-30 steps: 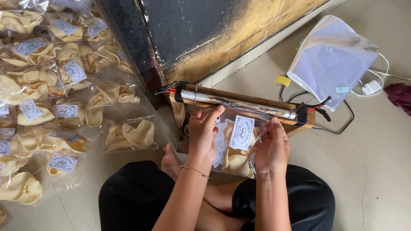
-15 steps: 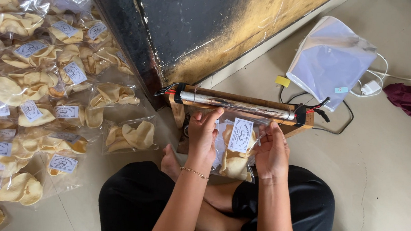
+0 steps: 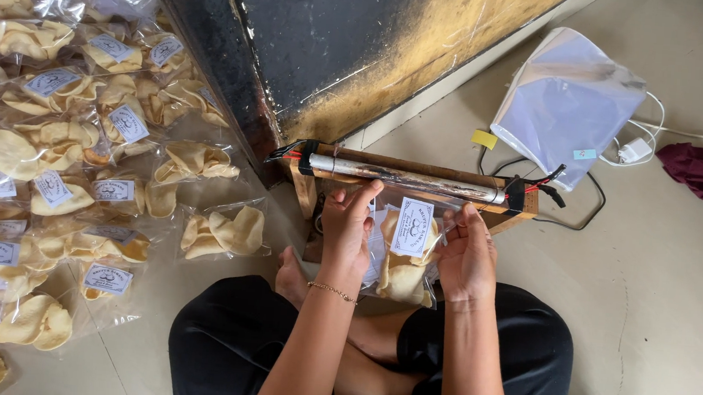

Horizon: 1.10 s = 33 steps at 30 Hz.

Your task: Packaging snacks into plastic bags by inserting labels and sealing them with a manual heat sealer.

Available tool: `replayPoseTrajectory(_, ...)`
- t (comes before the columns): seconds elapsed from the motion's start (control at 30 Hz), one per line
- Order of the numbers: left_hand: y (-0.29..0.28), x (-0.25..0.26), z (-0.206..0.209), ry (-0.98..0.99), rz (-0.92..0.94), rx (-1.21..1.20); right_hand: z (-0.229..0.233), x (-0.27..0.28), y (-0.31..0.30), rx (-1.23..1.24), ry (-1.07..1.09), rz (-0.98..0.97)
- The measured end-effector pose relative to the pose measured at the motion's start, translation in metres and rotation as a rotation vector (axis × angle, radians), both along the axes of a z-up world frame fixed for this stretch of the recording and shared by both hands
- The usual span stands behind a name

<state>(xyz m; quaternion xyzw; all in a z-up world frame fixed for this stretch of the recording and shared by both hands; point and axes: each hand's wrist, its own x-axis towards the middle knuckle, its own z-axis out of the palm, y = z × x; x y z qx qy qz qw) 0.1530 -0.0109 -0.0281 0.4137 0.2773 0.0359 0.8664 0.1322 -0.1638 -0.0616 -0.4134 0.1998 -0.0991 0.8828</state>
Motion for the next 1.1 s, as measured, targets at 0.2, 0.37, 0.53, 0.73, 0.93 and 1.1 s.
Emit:
replayPoseTrajectory(0.2,0.001,-0.001,-0.002,-0.003,-0.015,0.009,0.010,-0.003,0.005,-0.001,-0.007,-0.011)
replayPoseTrajectory(0.37,0.002,-0.002,-0.005,0.005,-0.005,0.000,0.004,-0.001,0.004,0.006,-0.015,-0.014)
replayPoseTrajectory(0.53,0.005,-0.004,0.005,0.004,0.009,-0.008,-0.004,0.004,0.002,0.024,-0.009,-0.017)
replayPoseTrajectory(0.73,0.005,-0.003,0.003,0.000,0.014,-0.018,-0.006,0.006,0.002,0.013,0.002,-0.004)
replayPoseTrajectory(0.93,0.005,-0.001,-0.001,0.003,0.020,-0.018,-0.008,0.008,0.002,0.039,0.022,-0.032)
replayPoseTrajectory(1.1,0.006,0.000,-0.004,-0.002,0.023,-0.017,0.002,0.005,0.005,0.022,0.030,-0.023)
